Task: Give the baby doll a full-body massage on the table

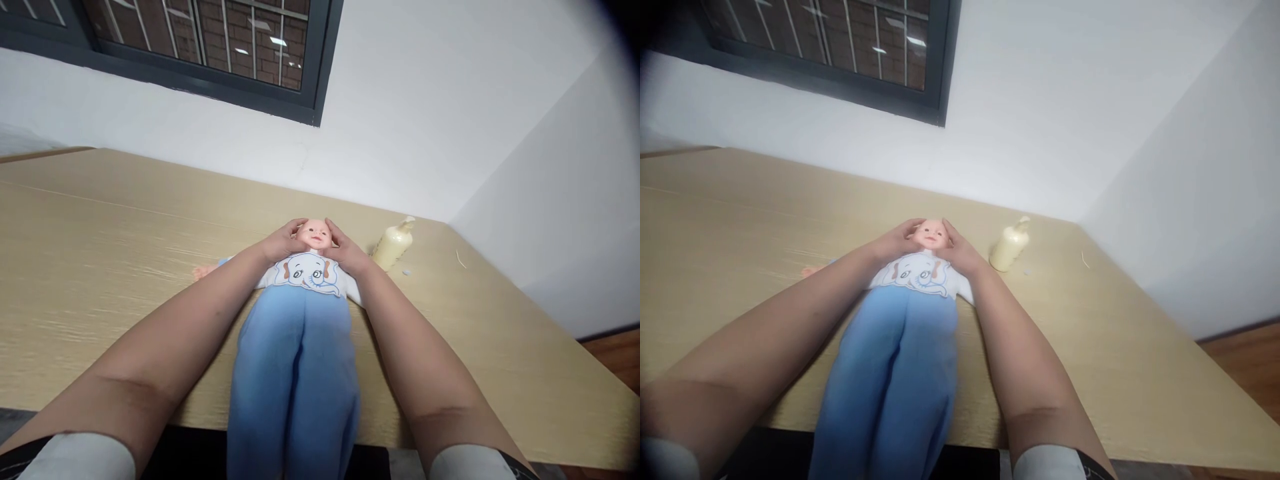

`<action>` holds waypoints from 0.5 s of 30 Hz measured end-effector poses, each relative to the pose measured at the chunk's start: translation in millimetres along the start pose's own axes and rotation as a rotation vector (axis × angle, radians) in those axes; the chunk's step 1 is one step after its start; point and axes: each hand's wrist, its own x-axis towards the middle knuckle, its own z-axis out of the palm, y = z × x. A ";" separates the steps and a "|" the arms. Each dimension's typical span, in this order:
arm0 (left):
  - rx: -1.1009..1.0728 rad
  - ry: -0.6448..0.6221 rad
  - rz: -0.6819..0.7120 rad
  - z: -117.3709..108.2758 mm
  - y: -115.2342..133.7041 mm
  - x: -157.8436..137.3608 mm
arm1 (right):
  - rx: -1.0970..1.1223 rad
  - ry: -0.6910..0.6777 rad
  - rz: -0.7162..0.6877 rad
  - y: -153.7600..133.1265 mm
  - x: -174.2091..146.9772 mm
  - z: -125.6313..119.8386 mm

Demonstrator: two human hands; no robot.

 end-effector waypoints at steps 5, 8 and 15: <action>-0.218 -0.048 -0.024 1.9 4.6 -3.1 | 0.211 -0.040 0.027 8.3 6.0 -2.1; -0.259 -0.032 -0.042 3.5 7.6 -4.8 | 0.273 -0.053 0.025 9.5 7.7 -1.1; -0.032 0.008 -0.001 3.9 4.5 -2.9 | 0.031 0.021 -0.006 -0.3 0.9 5.2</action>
